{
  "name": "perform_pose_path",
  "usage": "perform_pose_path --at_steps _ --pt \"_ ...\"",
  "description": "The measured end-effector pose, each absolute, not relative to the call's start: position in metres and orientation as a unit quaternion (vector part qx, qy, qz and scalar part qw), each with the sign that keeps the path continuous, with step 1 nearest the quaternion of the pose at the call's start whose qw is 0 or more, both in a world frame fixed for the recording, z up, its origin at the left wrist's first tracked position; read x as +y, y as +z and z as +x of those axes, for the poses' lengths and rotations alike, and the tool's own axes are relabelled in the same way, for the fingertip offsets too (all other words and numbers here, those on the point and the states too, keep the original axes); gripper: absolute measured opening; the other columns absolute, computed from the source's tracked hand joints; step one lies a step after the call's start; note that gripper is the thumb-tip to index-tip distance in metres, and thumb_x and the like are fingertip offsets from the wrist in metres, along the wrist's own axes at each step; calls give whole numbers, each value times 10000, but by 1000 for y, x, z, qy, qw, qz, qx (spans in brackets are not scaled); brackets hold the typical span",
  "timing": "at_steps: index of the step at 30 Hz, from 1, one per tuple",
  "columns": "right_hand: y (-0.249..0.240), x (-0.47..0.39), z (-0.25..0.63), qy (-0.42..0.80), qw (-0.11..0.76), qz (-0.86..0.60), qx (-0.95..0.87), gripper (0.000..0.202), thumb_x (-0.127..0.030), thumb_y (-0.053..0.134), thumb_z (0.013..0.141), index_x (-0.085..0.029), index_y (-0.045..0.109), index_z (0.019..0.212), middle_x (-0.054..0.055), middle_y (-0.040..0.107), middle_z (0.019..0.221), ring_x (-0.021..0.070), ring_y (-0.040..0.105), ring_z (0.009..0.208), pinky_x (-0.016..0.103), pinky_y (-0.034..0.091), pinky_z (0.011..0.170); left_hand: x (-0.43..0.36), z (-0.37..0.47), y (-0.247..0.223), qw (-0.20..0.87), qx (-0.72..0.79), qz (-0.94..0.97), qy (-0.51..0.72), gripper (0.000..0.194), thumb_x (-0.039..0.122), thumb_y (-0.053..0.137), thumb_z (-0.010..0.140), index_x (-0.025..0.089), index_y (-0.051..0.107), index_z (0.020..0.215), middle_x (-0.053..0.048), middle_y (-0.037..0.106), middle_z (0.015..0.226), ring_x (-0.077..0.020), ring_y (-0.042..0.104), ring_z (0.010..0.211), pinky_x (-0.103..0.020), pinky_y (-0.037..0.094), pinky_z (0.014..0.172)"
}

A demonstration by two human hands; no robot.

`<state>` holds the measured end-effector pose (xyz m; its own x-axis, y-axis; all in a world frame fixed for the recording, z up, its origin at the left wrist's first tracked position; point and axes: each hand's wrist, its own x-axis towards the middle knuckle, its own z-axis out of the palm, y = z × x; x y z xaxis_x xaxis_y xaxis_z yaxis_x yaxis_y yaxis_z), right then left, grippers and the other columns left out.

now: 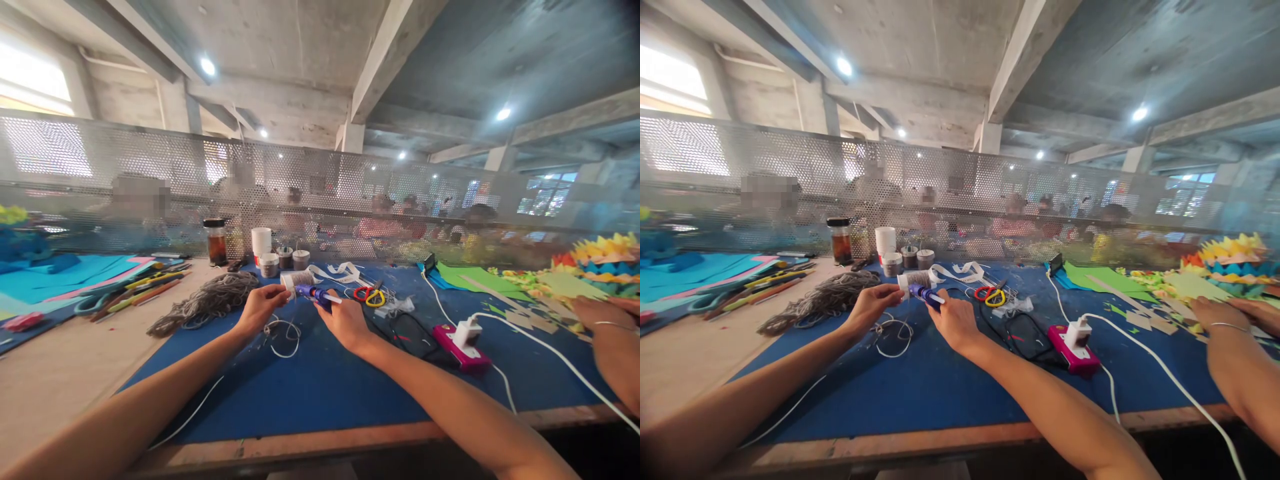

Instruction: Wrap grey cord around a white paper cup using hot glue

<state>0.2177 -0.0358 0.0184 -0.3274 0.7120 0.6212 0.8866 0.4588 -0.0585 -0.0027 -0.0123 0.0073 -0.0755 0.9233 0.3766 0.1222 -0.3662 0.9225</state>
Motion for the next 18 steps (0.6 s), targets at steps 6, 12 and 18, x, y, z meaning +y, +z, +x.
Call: perform_pose_path --at_steps 6,12,18 --pt "17 -37 217 -151 290 -499 -803 331 -476 395 942 -207 587 968 24 687 675 171 655 628 241 316 551 -13 -4 8 348 441 582 588 371 450 739 656 143 711 862 -42 701 730 -166 642 670 -281 500 691" --pt "17 -37 218 -152 290 -494 -805 316 -468 390 945 -216 578 976 16 686 681 171 651 625 248 307 549 -17 -3 12 357 433 589 581 351 438 726 684 133 708 859 -40 691 750 -156 629 701 -277 489 722" --pt "17 -36 219 -152 295 -491 -805 323 -474 394 943 -215 576 1006 20 688 686 178 654 635 253 302 551 -18 -1 14 375 443 566 585 355 424 756 647 129 706 837 -35 683 724 -157 623 680 -286 489 721"
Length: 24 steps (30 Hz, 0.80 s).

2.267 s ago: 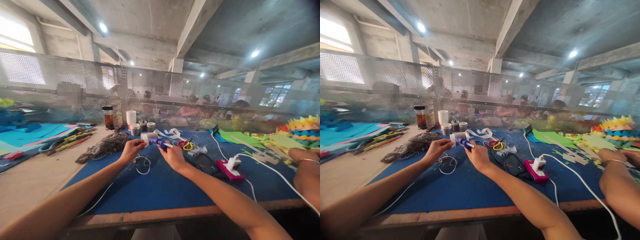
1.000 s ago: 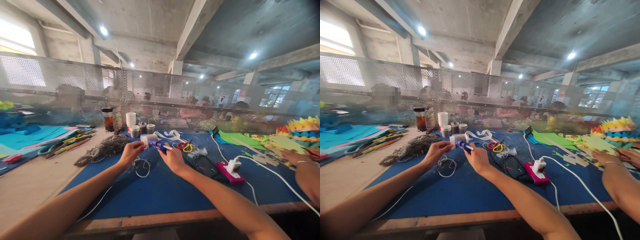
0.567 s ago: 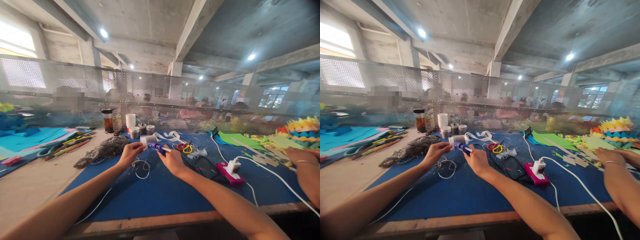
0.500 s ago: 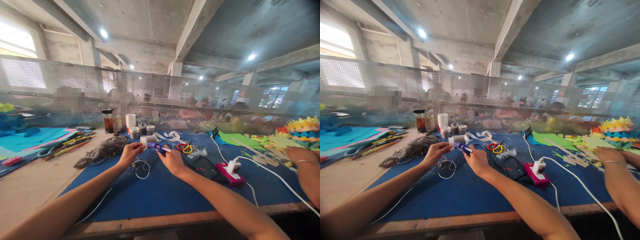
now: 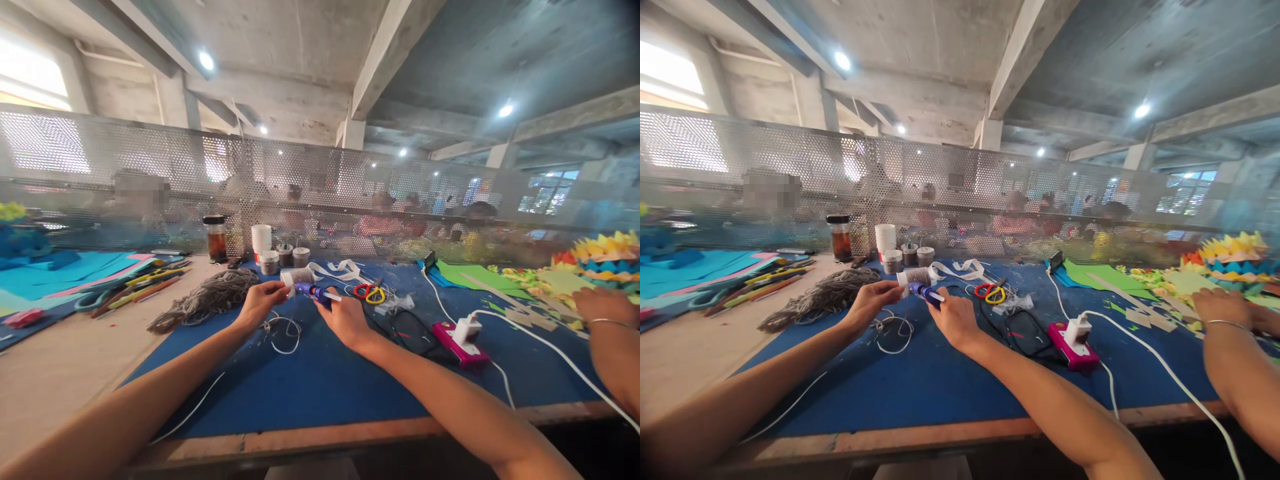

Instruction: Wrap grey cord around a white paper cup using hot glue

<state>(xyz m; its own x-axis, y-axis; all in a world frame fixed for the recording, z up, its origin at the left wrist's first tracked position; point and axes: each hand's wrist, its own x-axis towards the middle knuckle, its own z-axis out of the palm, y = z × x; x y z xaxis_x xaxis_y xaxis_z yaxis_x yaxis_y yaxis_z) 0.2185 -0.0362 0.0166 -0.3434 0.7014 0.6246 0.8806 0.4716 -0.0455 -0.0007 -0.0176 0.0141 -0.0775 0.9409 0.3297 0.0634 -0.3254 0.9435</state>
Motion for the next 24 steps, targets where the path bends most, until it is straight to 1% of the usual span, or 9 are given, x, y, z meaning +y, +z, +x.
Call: perform_pose_path --at_steps 7,16,19,24 --pt "18 -35 219 -156 298 -498 -799 329 -468 399 940 -198 584 967 27 683 668 173 645 609 249 305 548 -16 -1 10 377 435 582 574 327 407 743 673 134 700 849 -34 688 741 -154 622 689 -277 485 716" --pt "20 -34 219 -165 304 -505 -791 312 -460 423 929 -197 590 961 23 685 663 179 656 604 247 287 521 -18 2 10 341 463 608 548 320 406 716 689 138 695 863 -28 683 705 -164 612 675 -274 456 687" --pt "21 -34 219 -164 305 -508 -788 311 -457 428 929 -196 590 979 25 688 667 177 657 610 245 293 528 -19 2 10 314 474 628 532 332 416 697 701 136 692 879 -29 678 702 -173 607 676 -278 443 673" --pt "22 -33 220 -167 308 -510 -786 319 -468 418 933 -199 585 974 27 688 661 179 656 608 246 289 531 -21 1 10 232 482 676 506 315 436 648 742 148 696 860 -25 668 748 -170 580 691 -272 416 665"
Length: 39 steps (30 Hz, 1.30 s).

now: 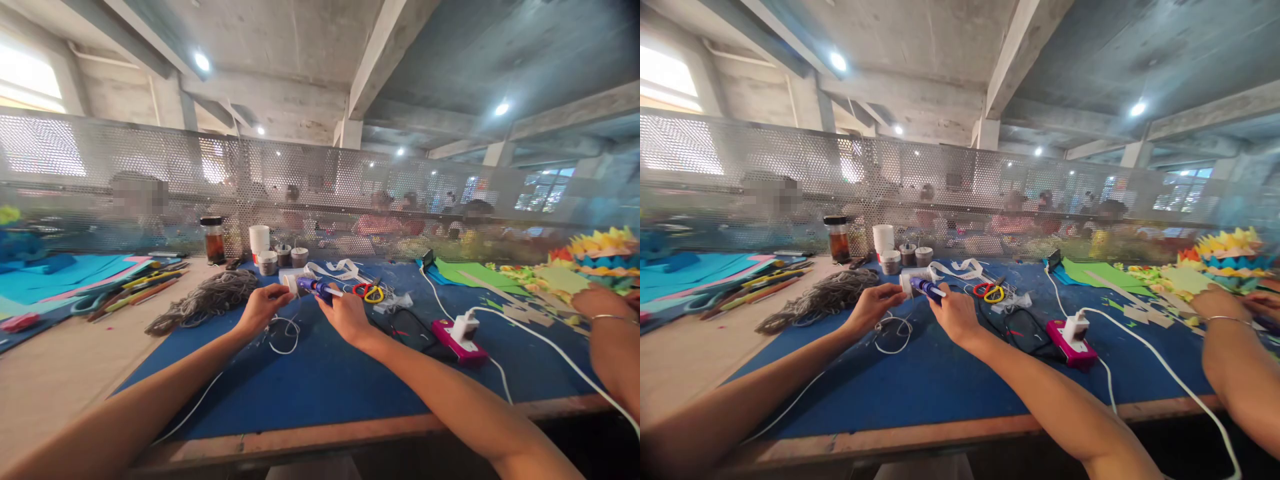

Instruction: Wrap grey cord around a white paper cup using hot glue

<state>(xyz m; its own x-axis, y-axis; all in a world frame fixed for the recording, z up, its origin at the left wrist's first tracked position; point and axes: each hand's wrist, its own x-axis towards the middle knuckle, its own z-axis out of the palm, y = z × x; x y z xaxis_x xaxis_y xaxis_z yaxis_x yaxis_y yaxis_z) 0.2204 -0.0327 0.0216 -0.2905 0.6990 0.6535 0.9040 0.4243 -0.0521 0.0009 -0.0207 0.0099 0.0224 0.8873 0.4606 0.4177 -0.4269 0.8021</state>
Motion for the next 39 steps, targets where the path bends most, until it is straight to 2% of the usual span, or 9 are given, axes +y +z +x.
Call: perform_pose_path --at_steps 13,28,39 --pt "24 -33 220 -155 304 -521 -782 324 -461 425 931 -204 589 1039 33 700 704 184 667 653 237 336 565 -26 4 13 186 476 708 487 306 444 619 758 159 693 841 -17 660 725 -169 572 675 -261 414 644" --pt "23 -37 218 -161 284 -511 -795 327 -467 416 931 -195 589 989 39 692 679 178 650 609 244 316 543 -16 -2 10 289 468 630 549 308 420 691 698 149 711 843 -19 673 668 -163 604 639 -262 443 645" --pt "19 -38 216 -156 276 -502 -805 315 -462 418 934 -202 586 990 34 697 704 172 660 645 242 323 555 -13 -6 9 324 454 595 579 344 441 731 661 146 714 835 -37 694 713 -174 635 677 -291 493 700"
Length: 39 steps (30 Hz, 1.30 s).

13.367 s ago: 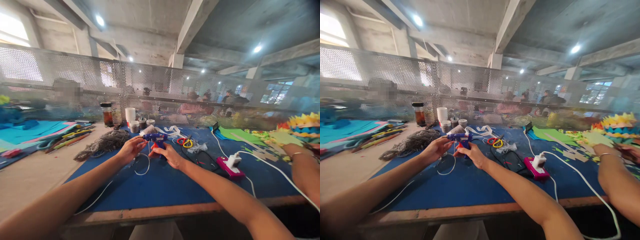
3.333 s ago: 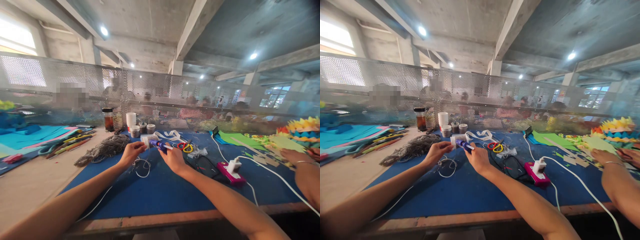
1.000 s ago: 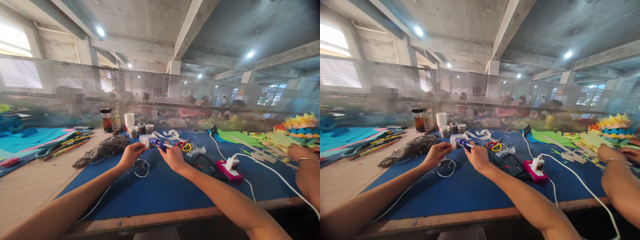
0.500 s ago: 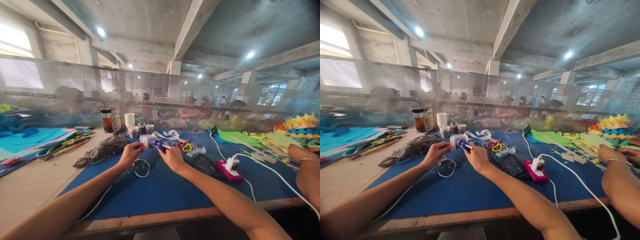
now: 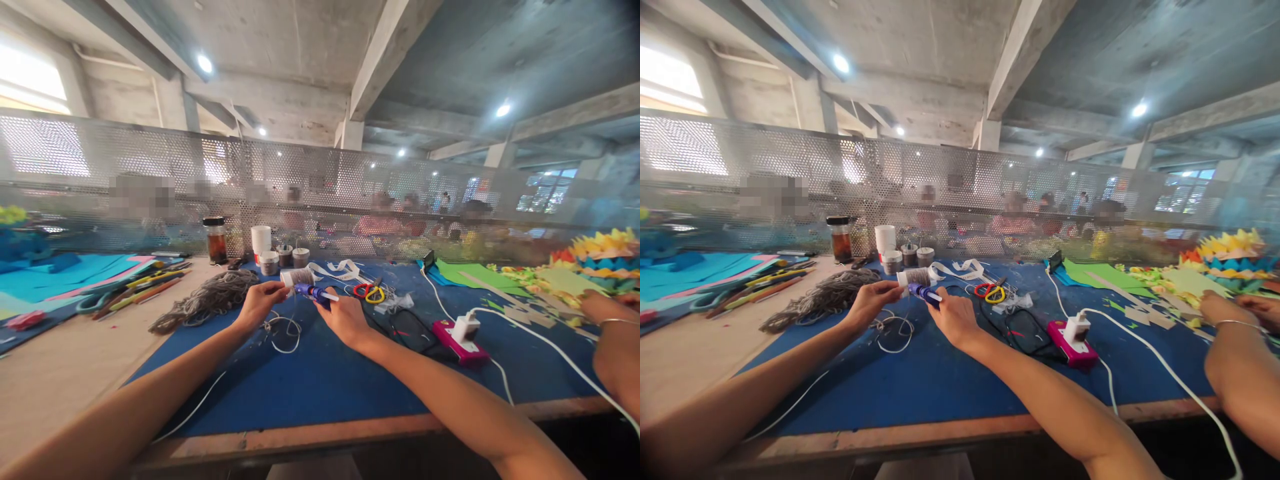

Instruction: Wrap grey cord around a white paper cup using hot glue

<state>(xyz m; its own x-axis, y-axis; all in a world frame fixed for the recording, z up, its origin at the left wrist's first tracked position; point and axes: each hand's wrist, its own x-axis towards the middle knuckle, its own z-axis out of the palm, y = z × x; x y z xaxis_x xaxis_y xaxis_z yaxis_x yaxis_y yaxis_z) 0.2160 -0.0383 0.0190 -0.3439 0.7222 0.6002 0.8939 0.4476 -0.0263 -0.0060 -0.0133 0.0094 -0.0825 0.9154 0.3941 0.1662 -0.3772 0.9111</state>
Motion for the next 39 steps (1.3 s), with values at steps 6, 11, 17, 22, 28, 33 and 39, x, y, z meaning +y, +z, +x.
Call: perform_pose_path --at_steps 6,11,17,22,28,33,39 --pt "19 -38 217 -158 280 -501 -803 335 -476 398 938 -202 586 974 29 691 684 169 653 622 246 309 545 -17 -2 15 344 456 579 582 357 438 750 634 137 717 825 -43 698 724 -174 640 683 -305 500 725" --pt "19 -37 218 -156 286 -500 -802 345 -479 392 940 -195 584 974 27 688 675 168 649 616 243 308 549 -18 -1 16 338 454 592 573 334 437 734 645 144 720 804 -40 693 711 -169 631 668 -292 495 703" --pt "20 -35 218 -153 292 -508 -796 357 -479 391 940 -187 591 991 34 688 675 170 649 610 240 317 554 -18 -1 13 320 461 615 554 302 416 710 677 150 716 819 -32 685 684 -168 615 654 -272 464 661" --pt "23 -34 220 -147 297 -519 -788 351 -479 414 931 -195 601 1017 41 696 691 183 666 643 237 343 564 -19 0 12 282 476 641 532 334 426 701 682 147 724 865 -35 695 713 -179 611 663 -276 445 654" --pt "22 -27 220 -105 356 -511 -775 349 -466 446 924 -199 625 1059 61 718 820 199 682 777 238 414 660 -20 0 13 307 467 635 534 351 439 708 679 144 725 868 -32 698 695 -175 619 648 -276 458 656" --pt "19 -17 222 -64 415 -509 -752 376 -486 471 905 -181 620 1065 79 715 862 220 679 809 258 437 679 -17 -2 13 363 459 577 570 369 419 758 635 128 713 857 -44 706 732 -174 644 691 -302 500 731" --pt "19 -14 229 -20 426 -505 -750 438 -494 391 934 -167 475 1213 52 701 868 195 668 768 263 426 656 -8 -13 14 351 458 501 645 388 398 791 596 132 706 866 -30 706 743 -166 662 694 -317 529 764"
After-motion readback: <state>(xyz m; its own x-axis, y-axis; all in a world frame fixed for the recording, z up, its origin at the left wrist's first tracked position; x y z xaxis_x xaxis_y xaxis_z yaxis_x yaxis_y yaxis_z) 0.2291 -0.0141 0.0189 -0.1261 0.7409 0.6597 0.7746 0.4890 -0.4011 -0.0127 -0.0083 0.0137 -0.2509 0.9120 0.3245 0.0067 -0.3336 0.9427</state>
